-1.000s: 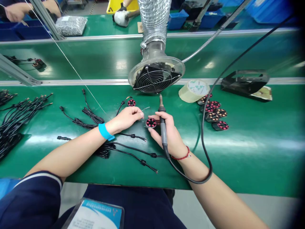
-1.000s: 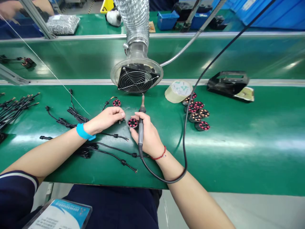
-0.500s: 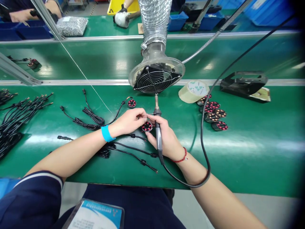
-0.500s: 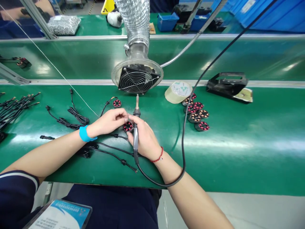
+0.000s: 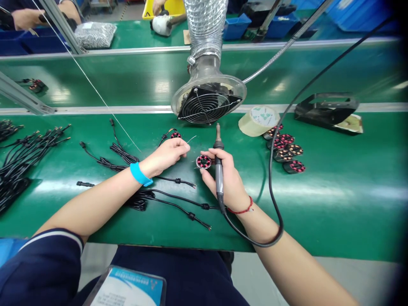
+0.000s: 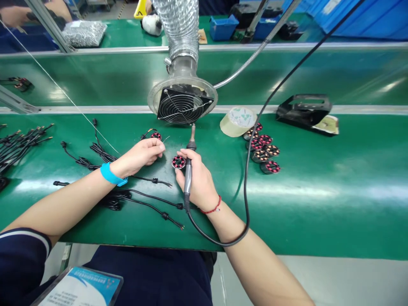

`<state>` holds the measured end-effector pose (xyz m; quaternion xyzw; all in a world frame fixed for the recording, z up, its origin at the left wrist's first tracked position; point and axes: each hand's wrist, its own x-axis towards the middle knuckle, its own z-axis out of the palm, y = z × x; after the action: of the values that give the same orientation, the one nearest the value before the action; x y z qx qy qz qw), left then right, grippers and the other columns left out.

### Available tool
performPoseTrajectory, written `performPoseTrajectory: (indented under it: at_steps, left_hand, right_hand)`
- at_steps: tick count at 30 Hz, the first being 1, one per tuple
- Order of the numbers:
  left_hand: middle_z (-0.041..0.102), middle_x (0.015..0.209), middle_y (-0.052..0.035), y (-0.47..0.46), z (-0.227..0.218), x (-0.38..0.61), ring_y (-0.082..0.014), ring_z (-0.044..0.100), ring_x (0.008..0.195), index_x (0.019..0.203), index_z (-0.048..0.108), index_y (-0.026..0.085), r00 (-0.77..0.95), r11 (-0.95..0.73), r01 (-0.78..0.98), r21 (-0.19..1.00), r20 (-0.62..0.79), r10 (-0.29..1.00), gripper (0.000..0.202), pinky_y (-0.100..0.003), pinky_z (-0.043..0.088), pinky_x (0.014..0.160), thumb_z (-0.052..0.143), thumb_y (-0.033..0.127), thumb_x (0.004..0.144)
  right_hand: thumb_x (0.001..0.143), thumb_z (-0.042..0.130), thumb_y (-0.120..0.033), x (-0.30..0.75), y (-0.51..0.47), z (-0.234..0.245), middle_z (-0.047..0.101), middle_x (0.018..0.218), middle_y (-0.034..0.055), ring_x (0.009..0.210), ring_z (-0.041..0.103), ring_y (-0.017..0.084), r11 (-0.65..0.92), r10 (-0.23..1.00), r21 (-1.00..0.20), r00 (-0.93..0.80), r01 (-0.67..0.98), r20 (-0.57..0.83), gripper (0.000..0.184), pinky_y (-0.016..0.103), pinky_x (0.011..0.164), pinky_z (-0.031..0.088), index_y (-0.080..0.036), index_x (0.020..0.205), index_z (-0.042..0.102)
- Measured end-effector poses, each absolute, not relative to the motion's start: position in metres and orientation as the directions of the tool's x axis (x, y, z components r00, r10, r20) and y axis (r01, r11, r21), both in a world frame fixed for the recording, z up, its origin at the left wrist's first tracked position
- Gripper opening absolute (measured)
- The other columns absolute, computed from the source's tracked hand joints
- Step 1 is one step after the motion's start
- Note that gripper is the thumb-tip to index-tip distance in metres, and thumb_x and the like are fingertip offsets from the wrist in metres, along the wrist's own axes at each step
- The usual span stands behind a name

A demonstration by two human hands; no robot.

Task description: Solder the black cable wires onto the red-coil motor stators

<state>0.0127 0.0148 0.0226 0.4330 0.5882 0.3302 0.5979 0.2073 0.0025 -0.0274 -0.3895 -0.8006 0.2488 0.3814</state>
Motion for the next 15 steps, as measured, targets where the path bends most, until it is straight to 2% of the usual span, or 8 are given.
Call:
performPoseTrajectory:
  at_steps: [3, 7, 12, 15]
  left_hand:
    - [0.049, 0.062, 0.0038, 0.0139, 0.0239, 0.0123, -0.0055, 0.031, 0.049, 0.073, 0.055, 0.015, 0.171, 0.404, 0.170, 0.899, -0.431, 0.886, 0.024, -0.023, 0.022, 0.050, 0.058, 0.034, 0.088]
    - [0.048, 0.058, 0.0042, 0.0122, 0.0263, 0.0117, -0.0055, 0.031, 0.049, 0.065, 0.056, 0.014, 0.250, 0.379, 0.299, 0.876, -0.455, 0.855, 0.026, -0.024, 0.023, 0.052, 0.059, 0.027, 0.086]
    - [0.047, 0.056, 0.0054, 0.0113, 0.0272, 0.0115, -0.0040, 0.025, 0.045, 0.068, 0.057, 0.014, 0.289, 0.420, 0.281, 0.863, -0.494, 0.820, 0.025, -0.023, 0.019, 0.048, 0.056, 0.026, 0.089]
    - [0.047, 0.058, 0.0047, 0.0120, 0.0263, 0.0118, -0.0033, 0.027, 0.045, 0.069, 0.057, 0.013, 0.285, 0.415, 0.212, 0.884, -0.463, 0.840, 0.025, -0.022, 0.018, 0.046, 0.057, 0.027, 0.090]
  right_hand:
    - [0.084, 0.060, -0.021, 0.2069, 0.0019, -0.0278, 0.067, 0.122, 0.0110, 0.112, 0.068, 0.024, 0.615, 0.778, -0.673, -0.457, 0.411, 0.432, 0.051, 0.045, 0.094, 0.058, -0.027, 0.129, 0.037]
    - [0.085, 0.060, -0.020, 0.2069, 0.0013, -0.0280, 0.067, 0.121, 0.0117, 0.112, 0.068, 0.024, 0.646, 0.751, -0.650, -0.484, 0.399, 0.450, 0.051, 0.044, 0.094, 0.058, -0.027, 0.130, 0.036]
    - [0.085, 0.060, -0.021, 0.2079, 0.0024, -0.0273, 0.068, 0.119, 0.0120, 0.108, 0.070, 0.025, 0.634, 0.757, -0.656, -0.503, 0.410, 0.417, 0.052, 0.044, 0.091, 0.059, -0.026, 0.130, 0.036]
    - [0.084, 0.060, -0.022, 0.2084, 0.0031, -0.0275, 0.069, 0.117, 0.0121, 0.105, 0.071, 0.025, 0.600, 0.776, -0.679, -0.514, 0.423, 0.366, 0.053, 0.044, 0.088, 0.059, -0.026, 0.130, 0.036]
